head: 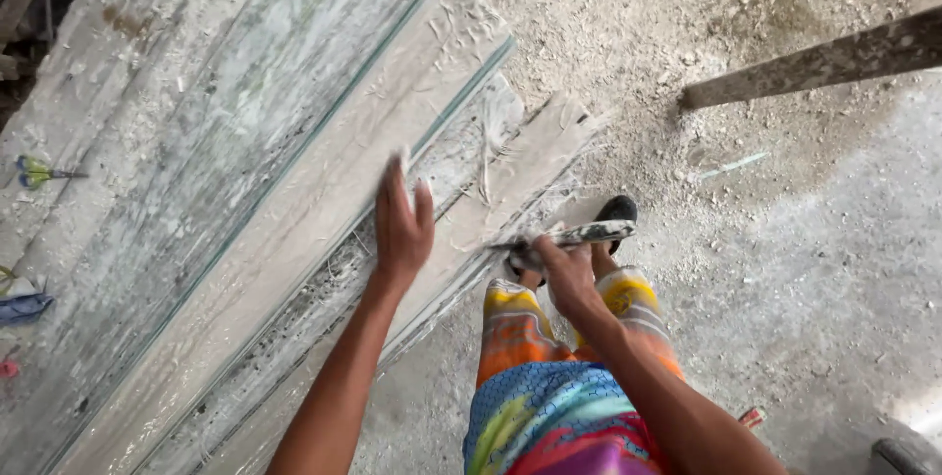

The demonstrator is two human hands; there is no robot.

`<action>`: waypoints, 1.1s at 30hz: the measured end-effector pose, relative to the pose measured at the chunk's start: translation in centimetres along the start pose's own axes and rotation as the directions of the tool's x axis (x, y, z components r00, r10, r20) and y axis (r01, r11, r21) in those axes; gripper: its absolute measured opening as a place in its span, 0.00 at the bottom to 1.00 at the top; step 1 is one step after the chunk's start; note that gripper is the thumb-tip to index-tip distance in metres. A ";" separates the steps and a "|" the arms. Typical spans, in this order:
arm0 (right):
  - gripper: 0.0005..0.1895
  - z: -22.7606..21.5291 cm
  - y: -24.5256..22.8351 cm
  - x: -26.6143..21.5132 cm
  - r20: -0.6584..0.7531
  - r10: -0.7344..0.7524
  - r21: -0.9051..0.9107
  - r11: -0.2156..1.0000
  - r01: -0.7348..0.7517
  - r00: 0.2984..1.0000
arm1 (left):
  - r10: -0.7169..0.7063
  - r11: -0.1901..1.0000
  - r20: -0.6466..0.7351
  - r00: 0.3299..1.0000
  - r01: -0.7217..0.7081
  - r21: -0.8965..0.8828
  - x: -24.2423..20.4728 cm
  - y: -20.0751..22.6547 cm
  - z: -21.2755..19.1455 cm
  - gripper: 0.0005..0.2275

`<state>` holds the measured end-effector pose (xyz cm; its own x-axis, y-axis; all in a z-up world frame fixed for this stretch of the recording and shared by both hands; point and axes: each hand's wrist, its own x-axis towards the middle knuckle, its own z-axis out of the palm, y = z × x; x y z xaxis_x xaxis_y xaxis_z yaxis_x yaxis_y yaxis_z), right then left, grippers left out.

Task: The person applies a white paste to a long, flat surface using a trowel, spreading it evenly across the material. They then use a blue plastic scraper to smooth the surface and remove excess paste.

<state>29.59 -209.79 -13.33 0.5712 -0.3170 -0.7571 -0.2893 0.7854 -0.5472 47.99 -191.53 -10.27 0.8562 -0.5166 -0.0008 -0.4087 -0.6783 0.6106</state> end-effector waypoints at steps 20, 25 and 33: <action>0.11 2.6 -2.9 -0.6 -0.200 -0.089 -0.532 0.846 -0.032 0.976 | 0.329 0.841 0.364 0.871 -0.446 0.305 -5.1 -0.7 5.2 0.31; 0.12 0.2 -5.5 2.3 -0.065 -0.373 -0.293 0.894 0.340 0.925 | 0.382 0.803 0.406 0.830 -0.516 0.298 -2.3 1.3 7.1 0.32; 0.11 -3.9 -11.9 8.9 -0.164 -0.463 -0.121 0.886 0.449 0.871 | 0.396 0.767 0.403 0.825 -0.539 0.350 3.5 5.3 11.1 0.33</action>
<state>35.10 -224.02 -14.97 0.5054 -0.7273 -0.4643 -0.0926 0.4893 -0.8672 45.35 -202.77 -15.86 0.4174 -0.9053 -0.0782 -0.8850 -0.4245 0.1914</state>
